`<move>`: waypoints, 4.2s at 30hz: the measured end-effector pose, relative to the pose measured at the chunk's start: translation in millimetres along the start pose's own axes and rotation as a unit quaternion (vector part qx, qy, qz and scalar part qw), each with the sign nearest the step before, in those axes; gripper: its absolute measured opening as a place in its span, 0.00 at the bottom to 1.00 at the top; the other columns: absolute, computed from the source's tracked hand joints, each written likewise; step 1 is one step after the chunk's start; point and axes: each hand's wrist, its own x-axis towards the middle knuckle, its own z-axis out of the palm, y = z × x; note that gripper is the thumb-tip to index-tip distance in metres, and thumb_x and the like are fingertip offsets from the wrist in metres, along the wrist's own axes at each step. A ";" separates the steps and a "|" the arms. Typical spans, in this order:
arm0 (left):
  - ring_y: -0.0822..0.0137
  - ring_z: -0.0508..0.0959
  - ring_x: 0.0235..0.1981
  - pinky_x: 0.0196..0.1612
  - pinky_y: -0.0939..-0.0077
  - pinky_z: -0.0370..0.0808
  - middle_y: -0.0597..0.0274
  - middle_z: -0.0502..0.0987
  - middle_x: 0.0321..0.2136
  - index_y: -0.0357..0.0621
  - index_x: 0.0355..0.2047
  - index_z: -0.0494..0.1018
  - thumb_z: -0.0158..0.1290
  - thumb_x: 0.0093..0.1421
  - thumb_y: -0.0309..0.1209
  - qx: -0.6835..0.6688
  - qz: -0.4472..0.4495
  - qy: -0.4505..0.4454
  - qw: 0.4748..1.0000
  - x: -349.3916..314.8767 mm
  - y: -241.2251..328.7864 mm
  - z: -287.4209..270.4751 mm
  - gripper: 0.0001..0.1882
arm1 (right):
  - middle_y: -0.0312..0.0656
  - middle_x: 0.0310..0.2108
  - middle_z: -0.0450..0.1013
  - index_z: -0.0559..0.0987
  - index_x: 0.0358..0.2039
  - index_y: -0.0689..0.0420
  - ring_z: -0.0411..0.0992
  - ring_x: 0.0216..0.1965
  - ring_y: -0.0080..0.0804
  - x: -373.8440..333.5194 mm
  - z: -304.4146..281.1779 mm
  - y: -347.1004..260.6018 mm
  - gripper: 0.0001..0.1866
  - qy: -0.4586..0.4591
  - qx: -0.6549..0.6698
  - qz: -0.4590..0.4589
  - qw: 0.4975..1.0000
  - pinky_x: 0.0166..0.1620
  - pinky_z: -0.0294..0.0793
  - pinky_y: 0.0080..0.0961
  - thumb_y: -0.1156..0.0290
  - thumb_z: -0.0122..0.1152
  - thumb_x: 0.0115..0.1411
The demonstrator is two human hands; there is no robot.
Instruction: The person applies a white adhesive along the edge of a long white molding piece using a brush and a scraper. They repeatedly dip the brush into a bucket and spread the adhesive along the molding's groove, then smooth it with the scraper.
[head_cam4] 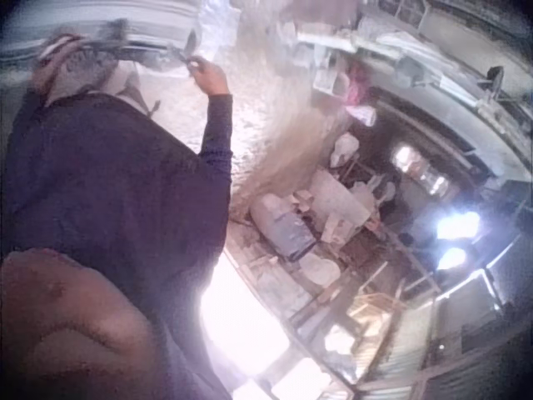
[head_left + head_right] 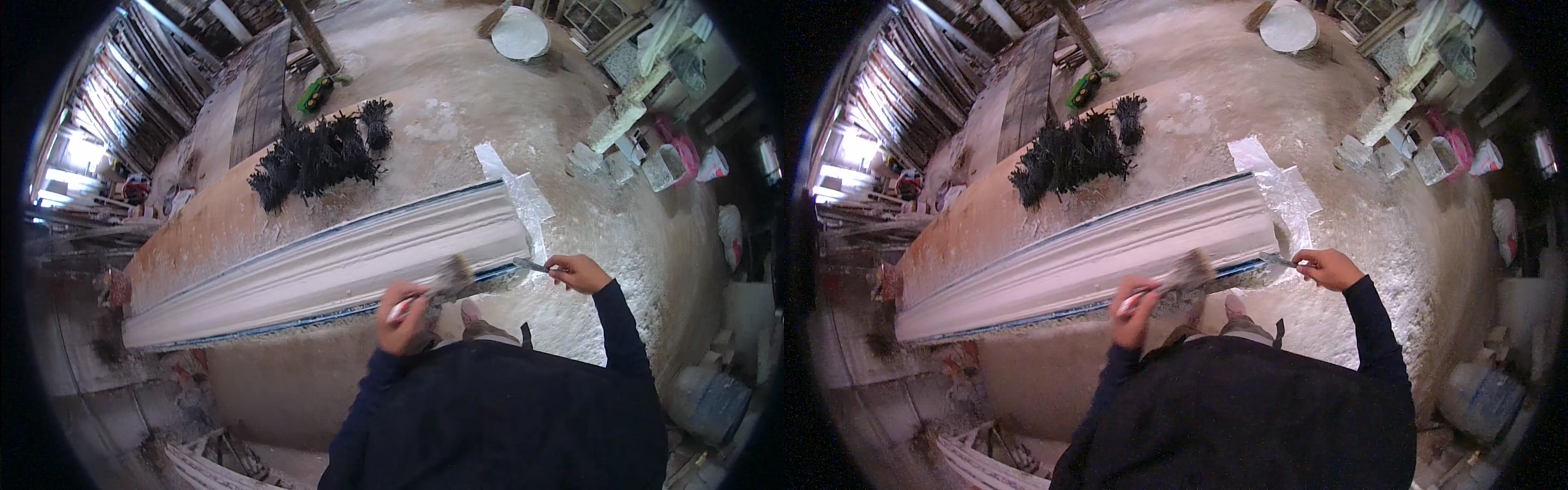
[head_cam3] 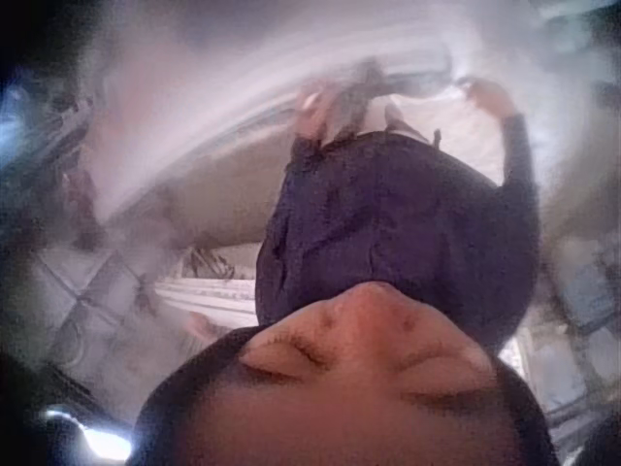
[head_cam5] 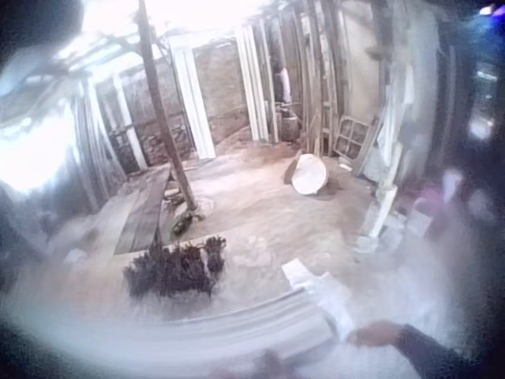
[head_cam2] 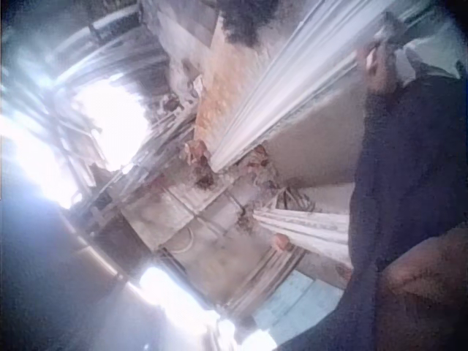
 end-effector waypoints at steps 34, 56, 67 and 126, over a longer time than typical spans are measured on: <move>0.58 0.75 0.33 0.36 0.68 0.71 0.55 0.71 0.30 0.42 0.31 0.72 0.52 0.50 0.20 0.166 0.085 0.039 0.982 5.8 24.1 158.7 0.07 | 0.36 0.19 0.72 0.75 0.40 0.57 0.68 0.19 0.18 -82.6 -3.8 124.5 0.10 0.204 0.206 0.027 0.957 0.21 0.67 0.17 0.68 0.54 0.59; 0.68 0.74 0.39 0.44 0.72 0.74 0.59 0.72 0.38 0.36 0.44 0.68 0.50 0.61 0.28 -0.169 -0.076 0.473 0.862 -72.0 -11.0 30.8 0.13 | 0.46 0.26 0.75 0.77 0.39 0.46 0.73 0.29 0.46 23.0 -19.3 21.8 0.11 0.032 -0.247 -0.169 0.954 0.33 0.71 0.40 0.59 0.55 0.56; 0.68 0.72 0.44 0.46 0.72 0.73 0.57 0.68 0.46 0.34 0.51 0.65 0.48 0.63 0.32 -0.213 -0.082 0.537 0.812 -89.8 -33.5 6.4 0.19 | 0.50 0.28 0.74 0.75 0.40 0.53 0.73 0.31 0.51 65.5 35.5 -31.4 0.13 -0.025 -0.205 -0.204 0.957 0.35 0.71 0.42 0.61 0.53 0.57; 0.55 0.71 0.36 0.39 0.66 0.68 0.53 0.70 0.29 0.38 0.31 0.72 0.50 0.51 0.20 0.278 0.051 0.299 0.912 -86.0 -41.7 -66.9 0.06 | 0.50 0.28 0.74 0.74 0.39 0.50 0.73 0.31 0.52 65.2 83.4 -95.7 0.11 -0.020 -0.259 -0.187 0.947 0.34 0.70 0.45 0.61 0.51 0.58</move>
